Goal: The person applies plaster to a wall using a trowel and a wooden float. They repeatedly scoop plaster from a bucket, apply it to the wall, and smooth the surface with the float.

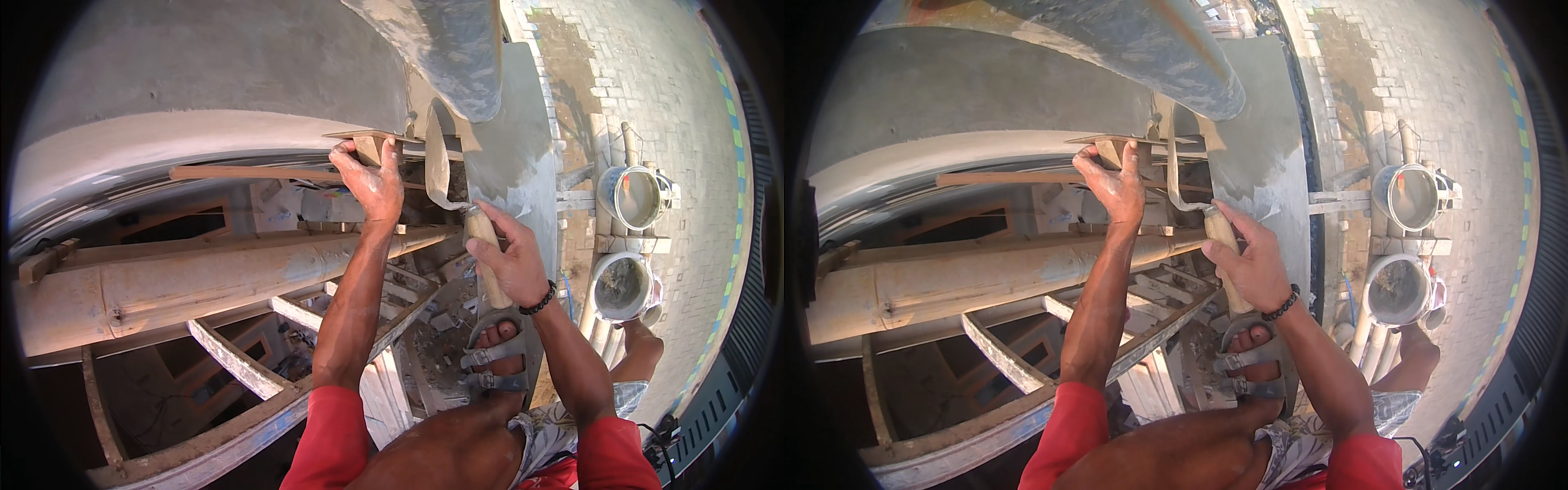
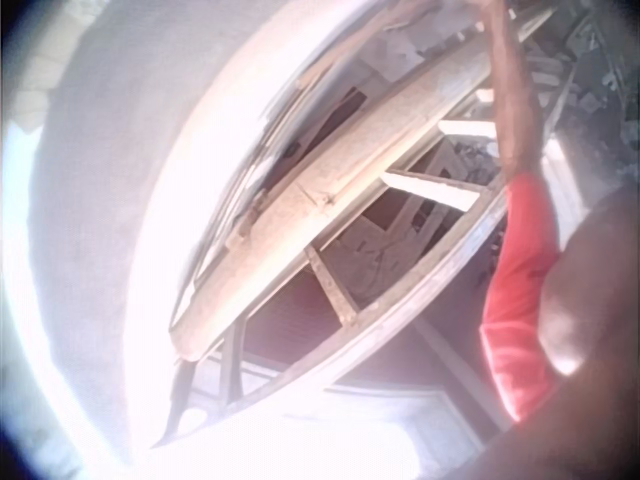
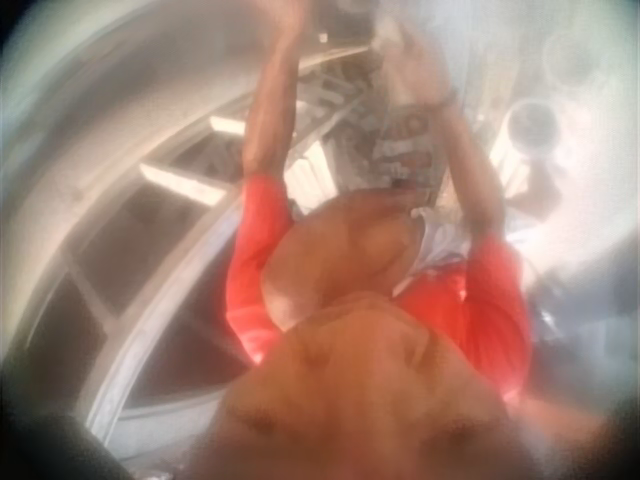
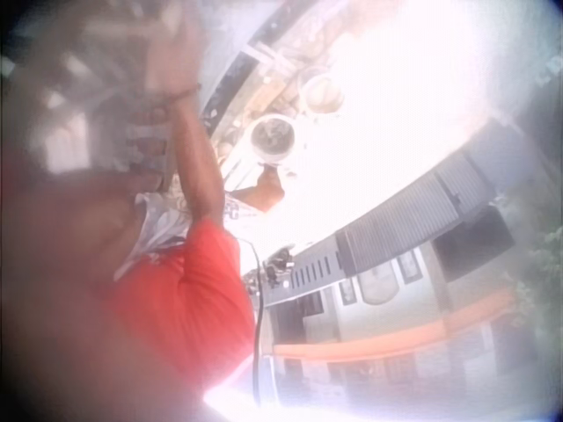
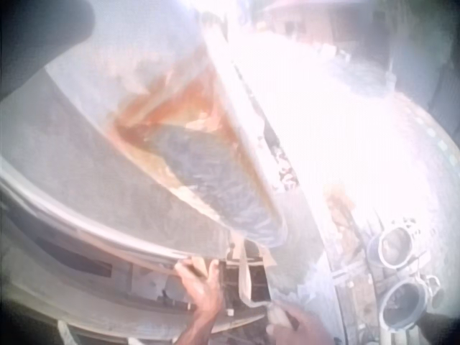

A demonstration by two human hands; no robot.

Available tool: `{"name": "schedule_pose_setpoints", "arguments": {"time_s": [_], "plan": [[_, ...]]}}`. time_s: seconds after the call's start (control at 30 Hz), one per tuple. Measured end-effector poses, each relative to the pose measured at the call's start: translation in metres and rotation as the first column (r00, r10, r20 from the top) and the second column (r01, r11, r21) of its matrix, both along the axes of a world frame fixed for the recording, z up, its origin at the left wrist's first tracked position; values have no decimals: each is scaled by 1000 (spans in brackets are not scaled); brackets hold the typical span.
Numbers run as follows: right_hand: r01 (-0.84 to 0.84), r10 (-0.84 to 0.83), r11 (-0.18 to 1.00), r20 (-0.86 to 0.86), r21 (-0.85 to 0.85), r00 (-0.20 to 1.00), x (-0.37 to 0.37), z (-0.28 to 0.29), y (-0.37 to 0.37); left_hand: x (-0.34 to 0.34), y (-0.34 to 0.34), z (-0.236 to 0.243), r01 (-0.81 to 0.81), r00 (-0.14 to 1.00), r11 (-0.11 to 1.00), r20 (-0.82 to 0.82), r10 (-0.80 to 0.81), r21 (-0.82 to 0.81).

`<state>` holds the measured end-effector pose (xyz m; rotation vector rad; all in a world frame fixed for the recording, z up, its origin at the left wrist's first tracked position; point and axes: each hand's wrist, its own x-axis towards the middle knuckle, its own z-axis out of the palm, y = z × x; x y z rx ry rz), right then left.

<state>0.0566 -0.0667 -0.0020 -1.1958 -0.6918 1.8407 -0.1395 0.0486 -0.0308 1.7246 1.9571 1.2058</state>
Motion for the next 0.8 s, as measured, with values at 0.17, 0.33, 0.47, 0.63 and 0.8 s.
{"name": "schedule_pose_setpoints", "arguments": {"time_s": [0.17, 0.33, 0.47, 0.63, 0.8], "plan": [[-28, 26, 998, 54, 51, 998, -2, -4, 13, -4, 1, -6, -31, 999, 999, -11, 32, 45], [-92, 69, 989, 195, 112, 978, -5, -12, 18, -1, 1, -3, -8, 999, 1000, -31, 9, 19], [-122, 52, 966, 287, 229, 956, -10, -22, 17, -2, 1, -3, -18, 1000, 1000, -9, 18, 11], [-194, 95, 935, 319, 295, 943, -4, -14, 14, -2, 0, -1, -14, 1000, 1000, 10, 14, 4], [-205, 167, 950, 168, 238, 971, 16, -9, -2, -4, -1, -2, -11, 999, 1000, -41, 11, 11]]}}
